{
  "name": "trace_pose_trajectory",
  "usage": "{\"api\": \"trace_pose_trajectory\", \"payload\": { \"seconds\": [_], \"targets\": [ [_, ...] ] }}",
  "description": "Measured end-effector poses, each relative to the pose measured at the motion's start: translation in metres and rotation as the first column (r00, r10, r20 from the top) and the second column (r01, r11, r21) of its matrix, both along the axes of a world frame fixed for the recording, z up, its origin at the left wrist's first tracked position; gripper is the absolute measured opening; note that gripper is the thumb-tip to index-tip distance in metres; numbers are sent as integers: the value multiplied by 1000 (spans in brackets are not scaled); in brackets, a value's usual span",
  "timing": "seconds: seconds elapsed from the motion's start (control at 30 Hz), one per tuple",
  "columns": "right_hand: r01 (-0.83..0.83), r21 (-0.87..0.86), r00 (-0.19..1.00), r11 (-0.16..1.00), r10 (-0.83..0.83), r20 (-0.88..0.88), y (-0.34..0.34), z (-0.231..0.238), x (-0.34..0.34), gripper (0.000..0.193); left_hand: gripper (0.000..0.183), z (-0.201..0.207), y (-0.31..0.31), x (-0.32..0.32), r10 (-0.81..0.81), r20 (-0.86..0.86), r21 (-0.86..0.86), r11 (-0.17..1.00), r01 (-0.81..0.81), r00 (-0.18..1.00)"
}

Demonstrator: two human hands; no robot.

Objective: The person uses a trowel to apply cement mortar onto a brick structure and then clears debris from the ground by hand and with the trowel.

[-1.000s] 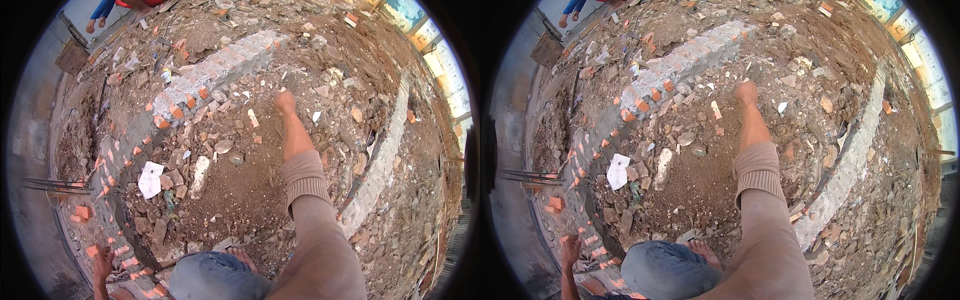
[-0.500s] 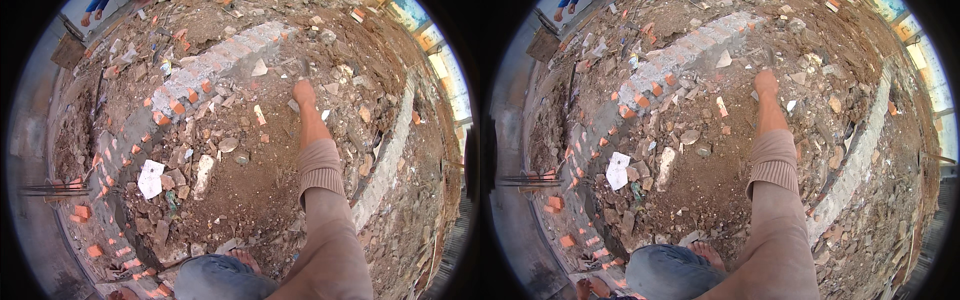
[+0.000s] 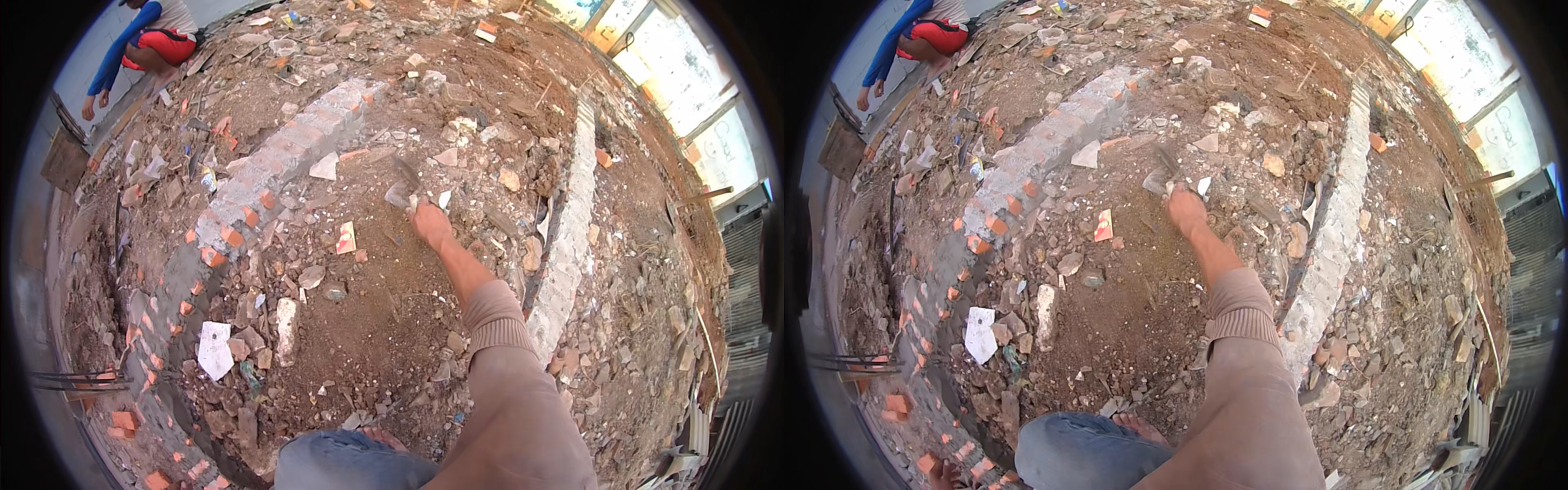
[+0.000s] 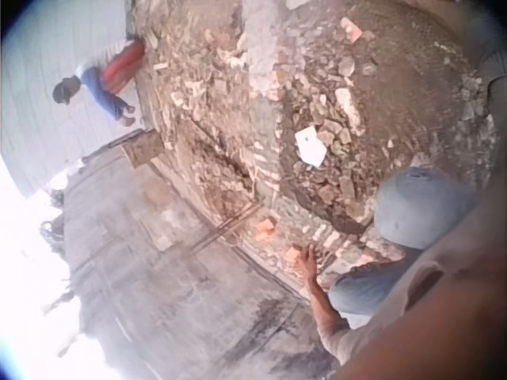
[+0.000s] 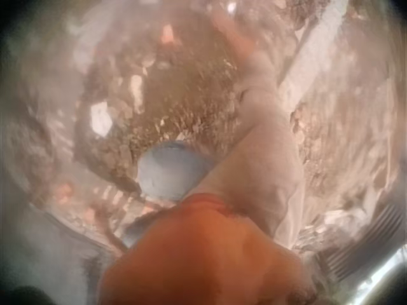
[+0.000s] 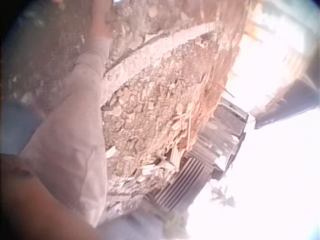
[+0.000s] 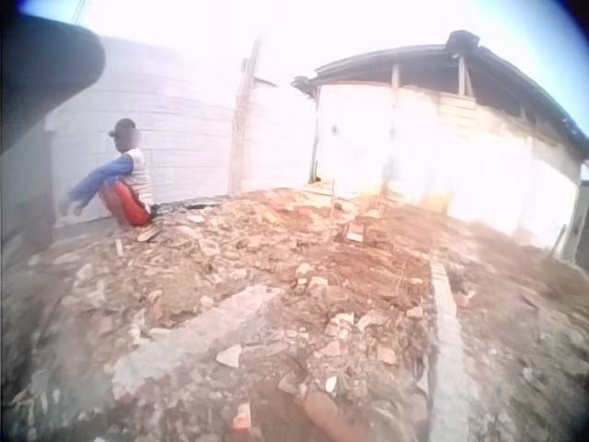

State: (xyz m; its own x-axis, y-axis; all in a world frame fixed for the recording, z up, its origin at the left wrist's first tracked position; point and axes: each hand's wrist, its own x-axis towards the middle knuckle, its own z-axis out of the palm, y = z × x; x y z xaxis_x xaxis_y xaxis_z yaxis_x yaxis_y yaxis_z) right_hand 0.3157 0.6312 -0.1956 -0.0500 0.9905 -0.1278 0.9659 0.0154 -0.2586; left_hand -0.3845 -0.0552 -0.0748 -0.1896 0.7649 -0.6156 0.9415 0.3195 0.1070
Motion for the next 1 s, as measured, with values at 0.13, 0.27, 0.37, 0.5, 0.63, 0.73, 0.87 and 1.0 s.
{"api": "trace_pose_trajectory", "payload": {
  "seconds": [0.13, 0.27, 0.37, 0.5, 0.63, 0.73, 0.87, 1.0],
  "targets": [
    [-177, -96, 983, 980, 181, 30, -90, -20, -13, 52, 54, -20, -25, -30, -476, -10, 22, 879, 477, 879],
    [-363, -143, 908, 921, 384, 168, -111, 36, 26, 53, 55, -31, -27, -50, -326, 35, -103, 939, 328, 945],
    [32, 48, 991, 998, -38, 131, -75, 58, 115, 61, 53, -29, -10, -52, -123, 45, -191, 973, 129, 991],
    [192, 65, 976, 979, -197, 87, -90, -5, 162, 60, 45, -38, 20, -11, 350, 151, -102, 936, -337, 925],
    [91, -97, 996, 991, -90, 13, -174, -10, 127, 56, 39, 3, 58, 52, 491, 268, 3, 860, -510, 829],
    [-32, -115, 998, 993, 38, 52, -184, 37, 147, 55, 35, 36, 78, 71, 485, 287, 52, 853, -519, 826],
    [210, 250, 974, 945, -225, 33, -137, 51, 235, 63, 39, 45, 99, 78, 310, 118, 112, 940, -323, 943],
    [-16, 73, 979, 997, 1, 202, -114, 11, 284, 65, 40, 18, 108, 80, 339, 146, 121, 926, -357, 929]
  ]
}}
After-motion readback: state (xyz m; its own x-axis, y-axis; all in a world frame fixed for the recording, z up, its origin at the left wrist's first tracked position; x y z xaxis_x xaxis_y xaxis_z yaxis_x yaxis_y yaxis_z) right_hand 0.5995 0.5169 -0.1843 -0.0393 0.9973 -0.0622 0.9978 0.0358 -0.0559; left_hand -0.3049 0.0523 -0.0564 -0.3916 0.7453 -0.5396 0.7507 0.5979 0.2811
